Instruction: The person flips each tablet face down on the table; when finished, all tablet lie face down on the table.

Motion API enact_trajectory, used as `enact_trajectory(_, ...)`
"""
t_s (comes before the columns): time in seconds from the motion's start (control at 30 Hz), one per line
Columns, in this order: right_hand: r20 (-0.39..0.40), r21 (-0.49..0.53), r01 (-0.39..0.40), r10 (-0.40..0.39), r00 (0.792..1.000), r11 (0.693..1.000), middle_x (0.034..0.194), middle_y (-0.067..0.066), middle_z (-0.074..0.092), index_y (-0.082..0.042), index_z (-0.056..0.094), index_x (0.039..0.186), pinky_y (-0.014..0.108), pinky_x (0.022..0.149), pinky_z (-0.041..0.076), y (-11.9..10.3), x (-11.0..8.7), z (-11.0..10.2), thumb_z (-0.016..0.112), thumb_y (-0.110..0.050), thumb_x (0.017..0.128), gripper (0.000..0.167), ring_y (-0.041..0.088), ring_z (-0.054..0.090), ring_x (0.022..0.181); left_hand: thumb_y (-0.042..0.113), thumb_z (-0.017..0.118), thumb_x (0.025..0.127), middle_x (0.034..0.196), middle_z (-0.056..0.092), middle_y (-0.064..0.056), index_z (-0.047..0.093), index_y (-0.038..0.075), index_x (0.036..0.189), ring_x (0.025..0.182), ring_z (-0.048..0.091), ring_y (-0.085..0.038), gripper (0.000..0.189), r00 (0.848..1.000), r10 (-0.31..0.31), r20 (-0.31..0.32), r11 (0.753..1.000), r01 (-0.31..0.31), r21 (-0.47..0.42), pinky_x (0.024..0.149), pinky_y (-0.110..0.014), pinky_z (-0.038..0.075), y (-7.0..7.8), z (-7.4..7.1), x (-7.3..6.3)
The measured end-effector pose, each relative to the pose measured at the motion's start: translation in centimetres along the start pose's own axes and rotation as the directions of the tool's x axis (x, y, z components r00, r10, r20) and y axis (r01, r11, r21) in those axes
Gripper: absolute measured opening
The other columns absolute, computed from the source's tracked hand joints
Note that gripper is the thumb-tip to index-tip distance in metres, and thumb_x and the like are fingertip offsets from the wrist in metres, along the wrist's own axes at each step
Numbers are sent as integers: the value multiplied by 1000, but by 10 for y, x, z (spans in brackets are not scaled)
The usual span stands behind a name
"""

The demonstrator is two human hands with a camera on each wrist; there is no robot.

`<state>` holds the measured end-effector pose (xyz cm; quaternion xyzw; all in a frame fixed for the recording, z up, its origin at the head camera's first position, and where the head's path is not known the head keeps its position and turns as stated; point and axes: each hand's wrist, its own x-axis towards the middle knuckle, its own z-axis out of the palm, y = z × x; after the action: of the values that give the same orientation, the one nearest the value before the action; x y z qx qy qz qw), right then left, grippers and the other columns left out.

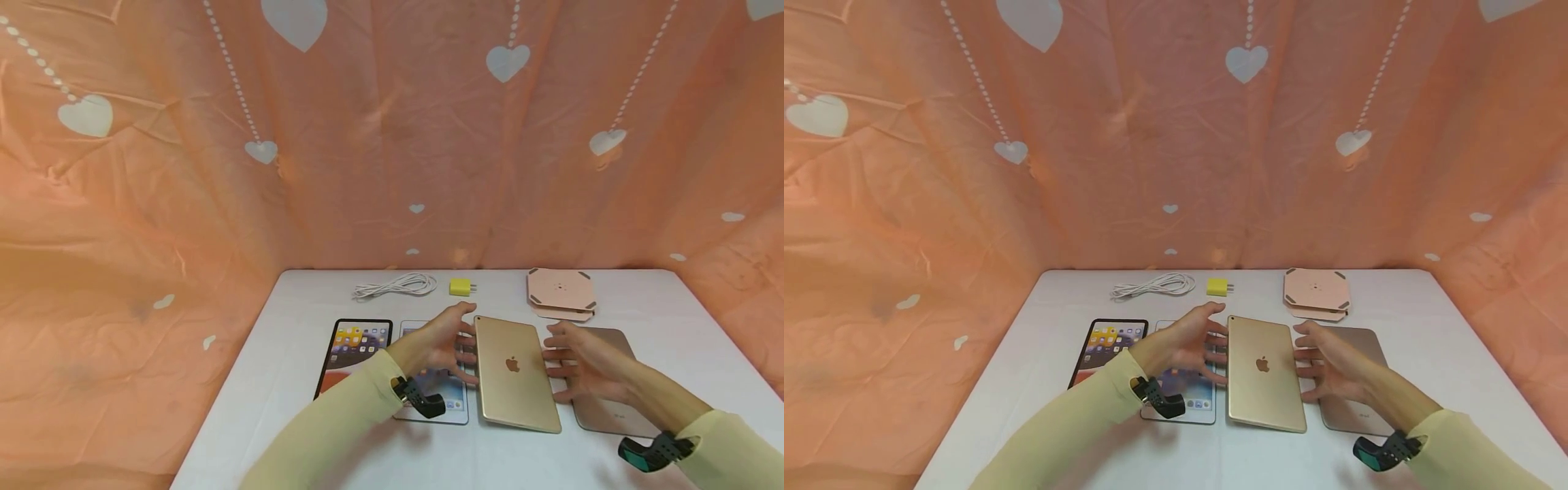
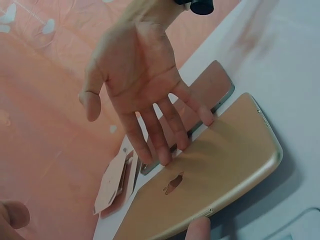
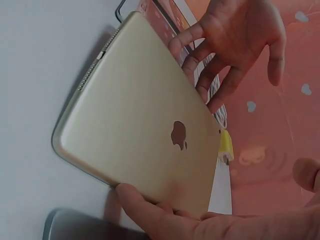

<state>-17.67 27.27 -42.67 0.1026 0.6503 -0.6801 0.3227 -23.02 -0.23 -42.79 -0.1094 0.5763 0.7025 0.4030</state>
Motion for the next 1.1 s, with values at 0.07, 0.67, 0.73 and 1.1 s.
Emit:
enact_trajectory(0.07,-14,-24,-4,4,1000,1000,174,37,0,10,-9,169,85,109,43,-1,0,-2,30,-54,115,92,60,16,155,58,58,102,127,47,-18,49,-2,143,130,48,-46,73,1000,-7,-7,1000,7,-8,111,-83,44,-1,4,3)
enact_trajectory(0.67,-71,-105,28,-36,997,994,172,38,16,7,5,171,74,104,56,-7,-5,-4,34,-53,115,87,58,39,149,50,60,106,153,47,-34,34,-9,160,147,44,-65,84,999,39,19,998,-39,47,117,-80,41,-9,-3,-5)
enact_trajectory(0.73,-60,-120,68,-75,995,990,170,36,25,5,13,170,70,104,58,-10,-8,-5,38,-52,115,83,52,50,143,46,60,108,154,51,-33,37,-8,161,145,50,-61,79,996,78,43,995,-81,63,116,-75,46,-11,-14,-11)
enact_trajectory(1.1,246,152,187,-220,944,971,136,0,72,-25,72,131,62,110,58,-13,-12,9,41,-35,120,34,26,72,127,38,53,114,157,57,-31,44,-9,159,141,61,-52,65,983,155,93,983,-164,88,111,-60,57,-3,-81,-56)
